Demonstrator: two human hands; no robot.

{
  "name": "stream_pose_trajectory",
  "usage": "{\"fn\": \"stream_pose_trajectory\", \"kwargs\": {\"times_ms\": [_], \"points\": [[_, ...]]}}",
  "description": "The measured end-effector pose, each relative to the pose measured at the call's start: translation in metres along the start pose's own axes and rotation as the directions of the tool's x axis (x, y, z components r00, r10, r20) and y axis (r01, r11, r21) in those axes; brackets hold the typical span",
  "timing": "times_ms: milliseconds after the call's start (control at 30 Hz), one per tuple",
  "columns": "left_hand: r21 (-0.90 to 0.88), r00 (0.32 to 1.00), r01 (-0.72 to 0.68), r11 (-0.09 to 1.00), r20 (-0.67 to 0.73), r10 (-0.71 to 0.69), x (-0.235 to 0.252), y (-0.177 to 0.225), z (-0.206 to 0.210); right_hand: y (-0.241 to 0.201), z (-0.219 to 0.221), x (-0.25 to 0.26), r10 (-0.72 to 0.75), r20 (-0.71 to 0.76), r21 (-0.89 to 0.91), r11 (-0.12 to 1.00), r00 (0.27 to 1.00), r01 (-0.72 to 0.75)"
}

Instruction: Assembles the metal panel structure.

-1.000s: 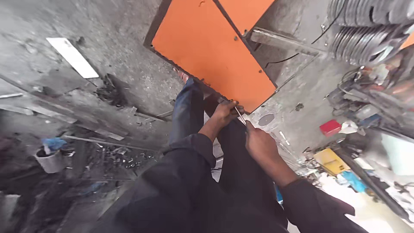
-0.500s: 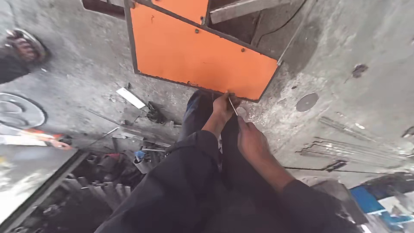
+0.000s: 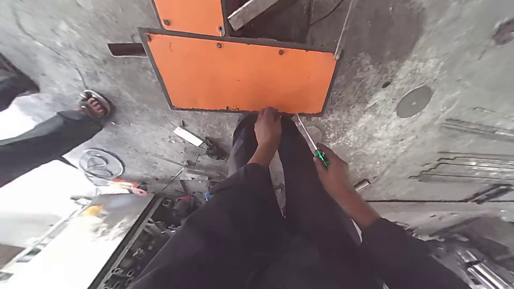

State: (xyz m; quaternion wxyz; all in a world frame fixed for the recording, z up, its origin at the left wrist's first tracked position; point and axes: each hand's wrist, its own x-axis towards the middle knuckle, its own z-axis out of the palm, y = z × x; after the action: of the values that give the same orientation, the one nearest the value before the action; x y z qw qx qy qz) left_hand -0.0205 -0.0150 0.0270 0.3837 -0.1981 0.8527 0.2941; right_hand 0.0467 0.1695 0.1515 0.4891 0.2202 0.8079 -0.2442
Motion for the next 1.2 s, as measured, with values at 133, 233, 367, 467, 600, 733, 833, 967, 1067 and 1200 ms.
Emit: {"fn": "stream_pose_trajectory", "kwargs": {"times_ms": [133,233,367,467,600,733,833,967,1067,1200], "points": [[0.070,0.995,-0.092,0.993,-0.023,0.094,0.007,-0.008,0.005,0.016,0.007,-0.003,0.036,-0.023,0.075,0.997,0.999,-0.034],[0.095,0.985,-0.158,0.983,-0.054,0.164,0.006,-0.014,0.008,0.022,0.020,-0.006,0.020,-0.019,0.128,0.992,1.000,-0.018],[0.045,1.000,0.003,0.999,-0.031,-0.001,0.009,-0.003,0.009,0.022,0.030,-0.006,-0.007,-0.008,0.162,0.987,1.000,0.009],[0.016,0.996,0.018,1.000,-0.090,-0.016,0.000,-0.003,0.017,0.014,0.027,-0.006,-0.011,0.033,0.214,0.977,0.999,0.004],[-0.246,0.988,0.089,0.965,-0.099,-0.117,0.003,0.002,0.016,0.004,0.037,-0.003,-0.002,0.083,0.418,0.908,0.997,-0.033],[-0.673,0.938,0.343,0.655,0.214,-0.271,-0.004,-0.011,0.003,-0.018,0.042,-0.004,0.005,0.219,0.639,0.755,0.976,-0.148],[-0.701,0.854,0.518,0.491,0.455,-0.252,-0.015,-0.006,-0.017,-0.033,0.045,-0.003,-0.006,0.321,0.835,0.474,0.947,-0.280],[-0.671,0.856,0.508,0.540,0.463,-0.231,-0.003,-0.003,-0.024,-0.048,0.054,-0.007,0.007,0.413,0.896,0.174,0.911,-0.408],[-0.650,0.849,0.518,0.555,0.468,-0.244,0.002,-0.006,-0.026,-0.063,0.061,-0.015,0.030,0.474,0.879,-0.064,0.880,-0.472],[-0.593,0.842,0.508,0.624,0.493,-0.216,0.009,-0.008,-0.031,-0.083,0.072,-0.023,0.076,0.461,0.861,-0.281,0.884,-0.424]]}}
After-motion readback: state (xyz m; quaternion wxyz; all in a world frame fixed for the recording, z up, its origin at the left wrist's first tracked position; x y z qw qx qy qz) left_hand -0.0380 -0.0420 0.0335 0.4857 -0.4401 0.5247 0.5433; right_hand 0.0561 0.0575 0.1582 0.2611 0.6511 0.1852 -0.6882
